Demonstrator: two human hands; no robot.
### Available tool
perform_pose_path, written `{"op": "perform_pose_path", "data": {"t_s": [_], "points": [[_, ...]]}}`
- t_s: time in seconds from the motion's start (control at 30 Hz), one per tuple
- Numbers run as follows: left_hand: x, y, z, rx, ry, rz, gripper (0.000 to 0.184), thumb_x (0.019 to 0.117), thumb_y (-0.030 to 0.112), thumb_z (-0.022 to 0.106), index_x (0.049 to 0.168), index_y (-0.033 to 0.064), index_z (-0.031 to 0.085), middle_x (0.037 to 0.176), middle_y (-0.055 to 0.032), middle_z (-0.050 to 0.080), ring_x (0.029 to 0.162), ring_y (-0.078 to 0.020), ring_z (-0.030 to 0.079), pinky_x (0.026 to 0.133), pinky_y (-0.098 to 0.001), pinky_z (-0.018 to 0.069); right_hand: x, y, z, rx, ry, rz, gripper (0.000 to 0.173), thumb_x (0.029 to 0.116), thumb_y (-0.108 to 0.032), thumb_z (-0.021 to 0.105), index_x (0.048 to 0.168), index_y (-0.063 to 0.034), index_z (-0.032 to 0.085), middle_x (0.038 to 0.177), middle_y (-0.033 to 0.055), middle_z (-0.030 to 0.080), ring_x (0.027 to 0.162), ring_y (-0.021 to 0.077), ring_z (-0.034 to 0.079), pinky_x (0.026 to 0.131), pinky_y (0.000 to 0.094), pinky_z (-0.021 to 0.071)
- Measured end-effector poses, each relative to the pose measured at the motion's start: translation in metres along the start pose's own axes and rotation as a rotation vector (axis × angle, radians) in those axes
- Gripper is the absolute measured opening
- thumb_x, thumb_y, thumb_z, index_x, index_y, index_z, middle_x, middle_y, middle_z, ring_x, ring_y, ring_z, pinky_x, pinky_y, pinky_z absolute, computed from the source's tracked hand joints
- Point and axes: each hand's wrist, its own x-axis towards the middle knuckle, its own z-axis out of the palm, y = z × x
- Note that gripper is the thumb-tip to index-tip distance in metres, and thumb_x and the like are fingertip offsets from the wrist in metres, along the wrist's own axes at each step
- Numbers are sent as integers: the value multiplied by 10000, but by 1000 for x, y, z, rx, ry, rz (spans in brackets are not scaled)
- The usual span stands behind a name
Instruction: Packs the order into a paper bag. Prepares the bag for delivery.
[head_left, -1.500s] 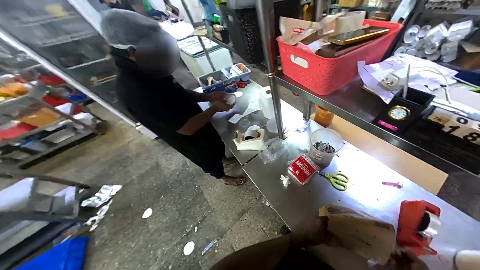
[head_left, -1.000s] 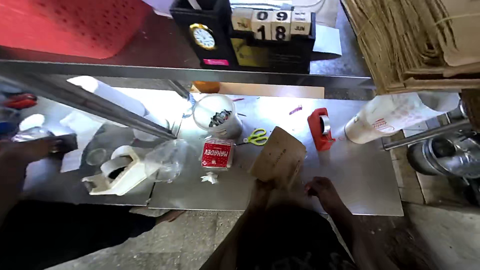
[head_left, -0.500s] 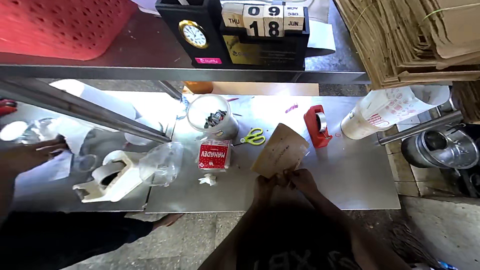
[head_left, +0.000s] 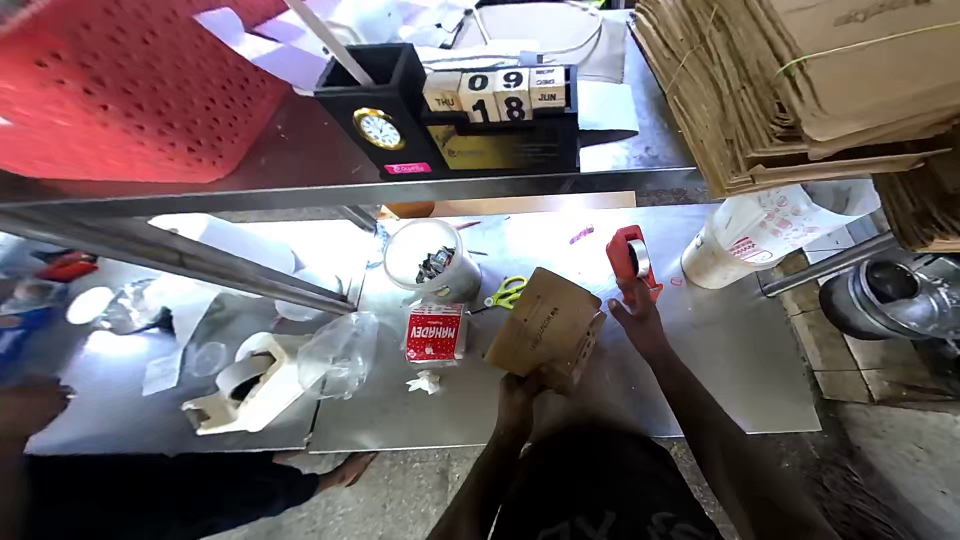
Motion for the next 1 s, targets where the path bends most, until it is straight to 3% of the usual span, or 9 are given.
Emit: {"op": "perform_pose_path", "data": {"t_s": [0.07,0.13,0.3,0.47,0.6,0.73,0.9,1.0], "points": [[0,0,-1,3,6,5,228,930,-1,693,1111,-124,629,970,-256,717,840,-346,736,770,-492,643,21,-8,7,-51,-131,37,602,917,-377,744,1407,-77,565,1433,143,566,1312,276,556,1049,511,511],[1,3,0,5,15,2,246,921,4,697,1113,-128,621,969,-255,716,842,-343,736,768,-484,644,36,-2,13,-101,-272,99,583,906,-405,762,1353,-61,611,1355,166,607,1248,290,594,1040,518,513],[1,6,-5,27,32,28,198,927,21,668,1070,-111,629,933,-214,722,824,-295,731,759,-452,637,35,57,23,-89,-408,226,614,904,-414,761,1334,-11,588,1253,187,658,1095,298,672,971,509,551],[-2,4,-13,29,43,31,203,897,18,693,1045,-111,641,917,-214,725,811,-291,735,753,-441,639,12,62,0,-223,-429,169,524,888,-235,811,1320,-36,592,1220,176,664,1023,286,692,901,490,581],[-2,7,-15,5,44,21,207,908,7,676,1068,-116,633,947,-231,721,834,-307,735,772,-458,638,-1,58,-8,-157,-358,180,465,915,-227,781,1303,-42,607,1206,152,674,1013,264,692,883,473,585],[-1,3,-14,-1,39,5,227,904,-1,694,1084,-121,627,954,-240,718,836,-317,734,766,-468,639,2,42,16,57,-303,155,601,911,-345,758,1400,-68,544,1312,141,630,1144,261,652,925,465,578],[-2,3,-13,25,28,22,227,900,-12,698,1083,-125,626,944,-233,721,823,-307,735,751,-453,641,4,54,35,-85,-355,225,699,903,-439,764,1412,-21,530,1335,218,600,1176,329,626,1009,515,527],[-1,3,-25,232,21,43,245,859,-1,722,1072,-97,649,953,-184,734,865,-256,734,795,-410,633,-11,67,4,-274,-263,52,445,906,-288,773,1248,-26,661,1212,184,663,1067,315,662,932,518,558]]}}
